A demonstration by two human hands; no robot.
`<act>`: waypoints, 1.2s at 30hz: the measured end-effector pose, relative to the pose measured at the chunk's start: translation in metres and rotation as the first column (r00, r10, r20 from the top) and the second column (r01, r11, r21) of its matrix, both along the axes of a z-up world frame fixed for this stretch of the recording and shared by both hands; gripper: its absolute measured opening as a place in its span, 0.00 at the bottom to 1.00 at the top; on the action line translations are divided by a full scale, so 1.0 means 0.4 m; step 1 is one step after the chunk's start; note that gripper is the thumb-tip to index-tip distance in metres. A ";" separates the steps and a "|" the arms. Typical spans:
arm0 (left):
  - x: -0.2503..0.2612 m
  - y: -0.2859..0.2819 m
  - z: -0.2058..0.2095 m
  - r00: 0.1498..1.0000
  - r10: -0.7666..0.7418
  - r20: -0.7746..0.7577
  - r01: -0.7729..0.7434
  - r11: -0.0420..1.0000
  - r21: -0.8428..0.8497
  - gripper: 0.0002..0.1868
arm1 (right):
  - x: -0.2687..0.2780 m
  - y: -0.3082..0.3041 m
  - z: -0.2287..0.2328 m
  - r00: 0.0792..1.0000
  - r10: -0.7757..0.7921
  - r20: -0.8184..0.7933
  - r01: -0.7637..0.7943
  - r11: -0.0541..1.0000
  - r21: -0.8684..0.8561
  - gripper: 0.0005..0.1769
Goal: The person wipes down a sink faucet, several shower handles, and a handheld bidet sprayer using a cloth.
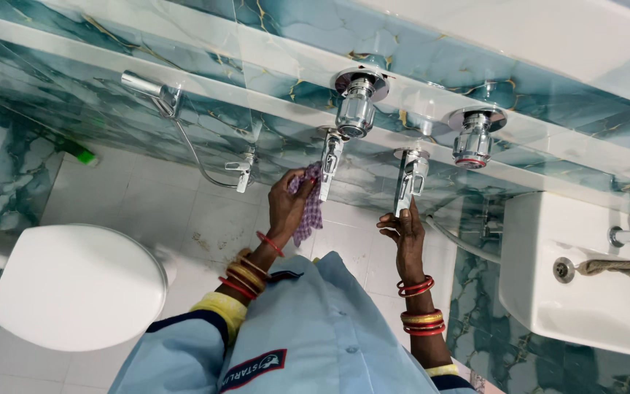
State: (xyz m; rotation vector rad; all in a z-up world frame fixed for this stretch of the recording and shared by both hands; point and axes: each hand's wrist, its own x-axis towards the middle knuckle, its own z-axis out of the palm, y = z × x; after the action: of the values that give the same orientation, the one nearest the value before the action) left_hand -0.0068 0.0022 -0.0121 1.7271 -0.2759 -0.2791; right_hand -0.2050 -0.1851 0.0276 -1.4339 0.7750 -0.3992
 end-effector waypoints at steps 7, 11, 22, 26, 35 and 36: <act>0.092 -0.116 0.019 0.993 0.085 0.085 -0.087 0.996 0.021 0.11 | -0.007 -0.007 -0.006 0.999 0.038 0.016 -0.038 0.999 -0.027 0.41; 0.098 -0.126 0.009 0.993 0.053 0.103 -0.050 0.998 -0.038 0.09 | -0.006 -0.005 -0.002 1.000 0.022 0.001 -0.022 1.000 0.001 0.42; -0.098 0.111 0.014 0.952 -0.199 -0.232 0.203 0.979 -0.008 0.17 | 0.005 0.206 -0.104 0.994 -0.111 0.013 0.108 0.986 0.130 0.35; -0.177 0.086 0.017 0.906 -0.405 -0.121 0.382 0.907 -0.175 0.27 | 0.047 0.243 -0.034 0.897 0.442 0.004 -0.345 0.707 -0.617 0.37; -0.148 0.070 0.046 0.976 -0.147 -0.159 0.170 0.975 0.141 0.22 | 0.098 0.217 0.004 0.969 -0.088 0.232 0.082 0.996 0.035 0.32; -0.125 0.067 0.054 0.993 -0.039 -0.109 0.065 0.967 0.245 0.22 | 0.123 0.215 0.000 0.984 -0.036 0.177 0.029 0.999 0.041 0.30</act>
State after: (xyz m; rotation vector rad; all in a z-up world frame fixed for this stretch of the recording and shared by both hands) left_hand -0.0567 0.0290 0.0095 1.9469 -0.2176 -0.4566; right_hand -0.1559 -0.0993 0.0278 -1.3308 0.6588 -0.5272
